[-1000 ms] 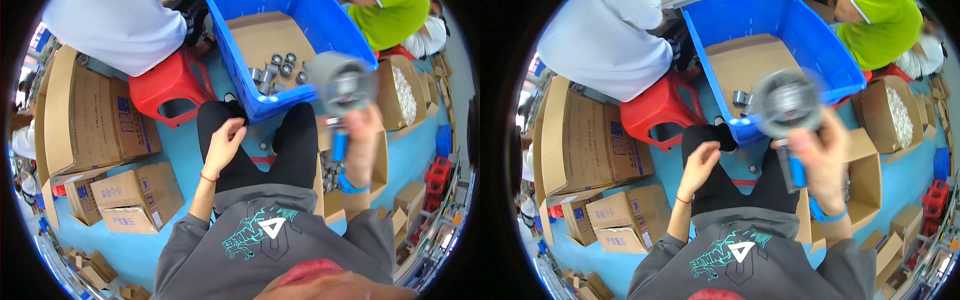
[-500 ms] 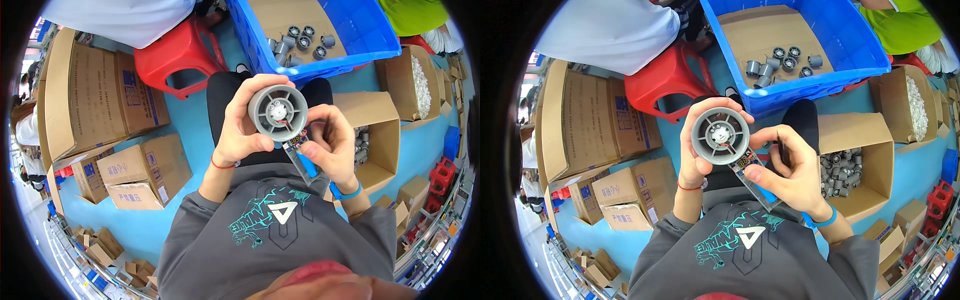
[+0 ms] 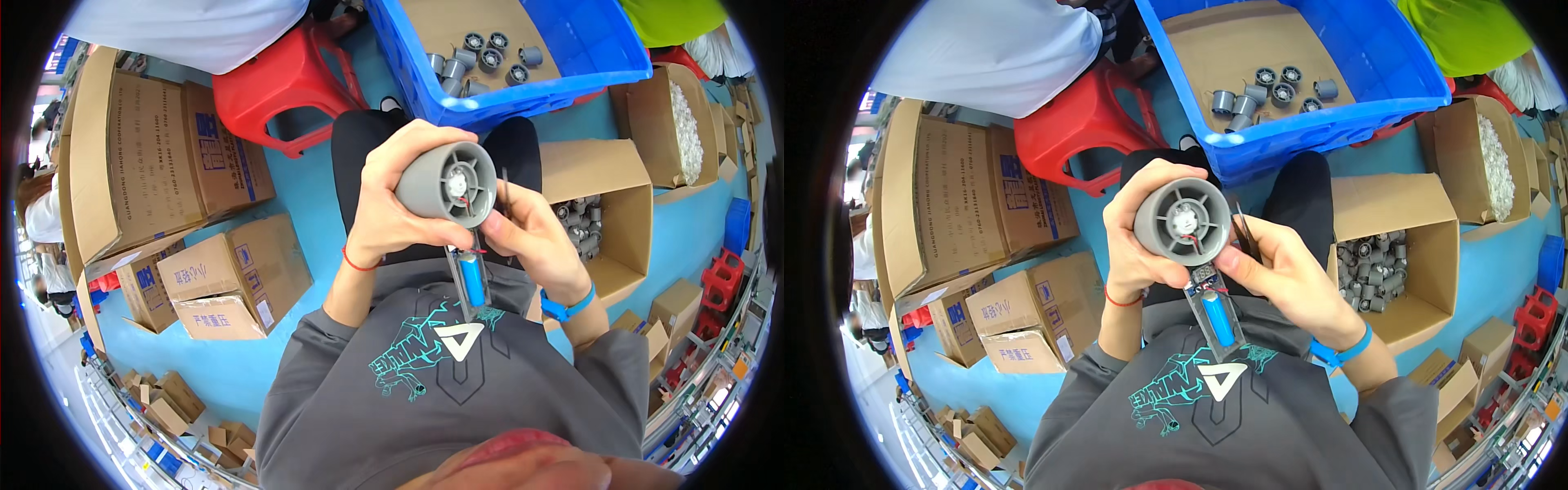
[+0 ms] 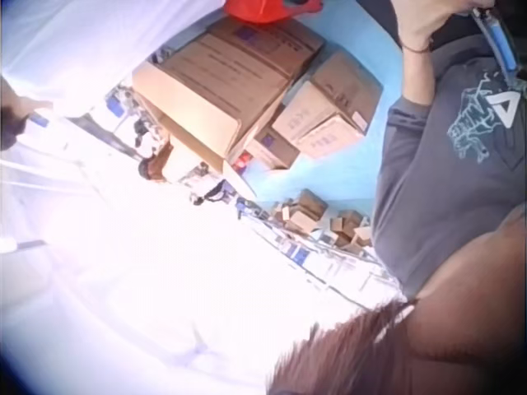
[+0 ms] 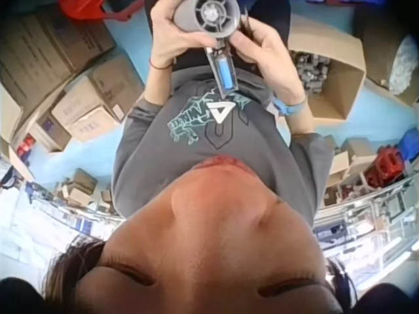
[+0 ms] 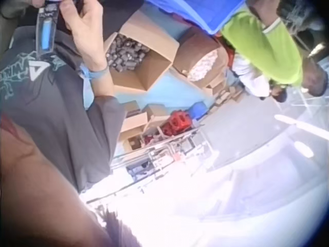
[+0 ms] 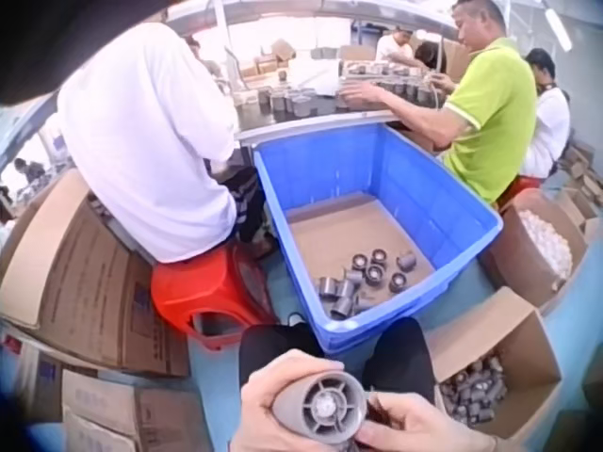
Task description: Assembling and testing small electronic cooling fans using a manual assembly jig.
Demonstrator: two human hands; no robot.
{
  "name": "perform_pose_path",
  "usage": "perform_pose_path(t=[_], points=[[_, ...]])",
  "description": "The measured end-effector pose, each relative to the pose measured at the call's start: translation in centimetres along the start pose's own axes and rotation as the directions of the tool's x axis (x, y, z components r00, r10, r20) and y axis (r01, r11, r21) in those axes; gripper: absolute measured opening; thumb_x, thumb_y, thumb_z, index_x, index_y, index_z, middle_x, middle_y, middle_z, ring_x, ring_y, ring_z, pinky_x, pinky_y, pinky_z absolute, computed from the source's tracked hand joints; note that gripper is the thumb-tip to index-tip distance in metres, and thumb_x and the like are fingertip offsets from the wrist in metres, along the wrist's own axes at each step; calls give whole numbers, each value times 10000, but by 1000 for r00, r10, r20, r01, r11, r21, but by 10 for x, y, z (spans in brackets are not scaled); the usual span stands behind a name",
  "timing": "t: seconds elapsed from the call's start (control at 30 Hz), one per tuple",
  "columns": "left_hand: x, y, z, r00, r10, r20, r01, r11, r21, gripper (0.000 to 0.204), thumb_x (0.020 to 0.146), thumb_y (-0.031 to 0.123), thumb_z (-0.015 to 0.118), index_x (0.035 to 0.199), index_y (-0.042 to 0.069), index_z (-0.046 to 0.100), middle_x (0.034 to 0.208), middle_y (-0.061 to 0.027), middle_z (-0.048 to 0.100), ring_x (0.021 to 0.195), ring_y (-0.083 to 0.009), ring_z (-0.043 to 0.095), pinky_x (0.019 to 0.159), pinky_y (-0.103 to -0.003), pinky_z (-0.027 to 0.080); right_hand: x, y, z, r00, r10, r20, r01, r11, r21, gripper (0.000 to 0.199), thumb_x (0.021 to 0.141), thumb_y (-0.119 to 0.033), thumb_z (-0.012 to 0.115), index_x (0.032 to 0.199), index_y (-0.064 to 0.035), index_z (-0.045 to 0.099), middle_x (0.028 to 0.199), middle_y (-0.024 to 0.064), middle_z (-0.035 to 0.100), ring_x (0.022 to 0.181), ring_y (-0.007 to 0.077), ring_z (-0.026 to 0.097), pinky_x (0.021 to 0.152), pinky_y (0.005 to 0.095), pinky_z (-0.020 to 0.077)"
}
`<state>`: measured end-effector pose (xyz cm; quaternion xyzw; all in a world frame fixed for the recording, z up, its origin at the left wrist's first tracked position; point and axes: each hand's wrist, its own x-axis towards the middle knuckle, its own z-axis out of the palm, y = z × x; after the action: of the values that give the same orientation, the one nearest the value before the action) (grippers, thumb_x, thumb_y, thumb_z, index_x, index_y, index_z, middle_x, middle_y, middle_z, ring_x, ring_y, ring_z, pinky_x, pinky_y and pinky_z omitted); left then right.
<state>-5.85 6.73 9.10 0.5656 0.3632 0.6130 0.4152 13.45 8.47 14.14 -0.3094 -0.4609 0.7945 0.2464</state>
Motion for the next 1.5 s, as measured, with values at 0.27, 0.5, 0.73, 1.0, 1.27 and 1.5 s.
perform_pose_path(t=[0.27,0.5,0.73,1.0,1.27,1.5], points=[[0,1,-4,991,-104,86,106,994,-22,718,506,308,928,1091,7,641,939,-63,639,864,-167,614,770,-273,475,-5,0,-16,953,276,126,-275,961,-22,319,891,-283,672,1013,-15,549,850,-39,537,603,5,307,510,172,233],[-1,23,3,963,-263,66,249,953,172,610,556,237,893,1064,17,637,962,-90,650,875,-200,639,785,-299,499,4,-12,-13,935,-354,12,256,654,-711,657,630,-91,834,1225,-16,567,1107,24,598,638,-1,392,509,155,246],[-3,47,7,871,-485,79,466,867,176,557,616,283,855,1052,5,648,960,-110,667,851,-221,641,775,-315,505,10,-24,-18,966,-236,105,239,669,-704,633,570,-130,875,1130,8,615,1026,98,635,919,176,619,790,270,486],[-14,68,4,786,-584,203,519,802,297,601,601,214,888,1100,-10,638,1006,-100,676,914,-176,649,820,-293,497,-5,-21,-9,998,51,29,-26,821,-570,636,497,-162,897,1029,-46,568,934,-15,573,690,-29,398,521,149,245],[-27,80,-7,867,-479,133,443,866,231,530,604,255,887,1016,12,660,915,-111,661,853,-215,659,759,-317,515,-16,-8,-33,947,-5,-320,-145,885,-442,425,677,-107,780,1022,-31,543,955,-11,582,559,-36,322,502,140,260],[-18,65,6,741,-670,44,668,742,56,592,643,178,853,1141,20,576,988,-51,618,902,-113,591,800,-261,475,-2,-13,-14,968,-218,124,244,702,-669,837,568,-146,896,1304,-33,515,1233,76,585,757,56,510,664,184,400]])
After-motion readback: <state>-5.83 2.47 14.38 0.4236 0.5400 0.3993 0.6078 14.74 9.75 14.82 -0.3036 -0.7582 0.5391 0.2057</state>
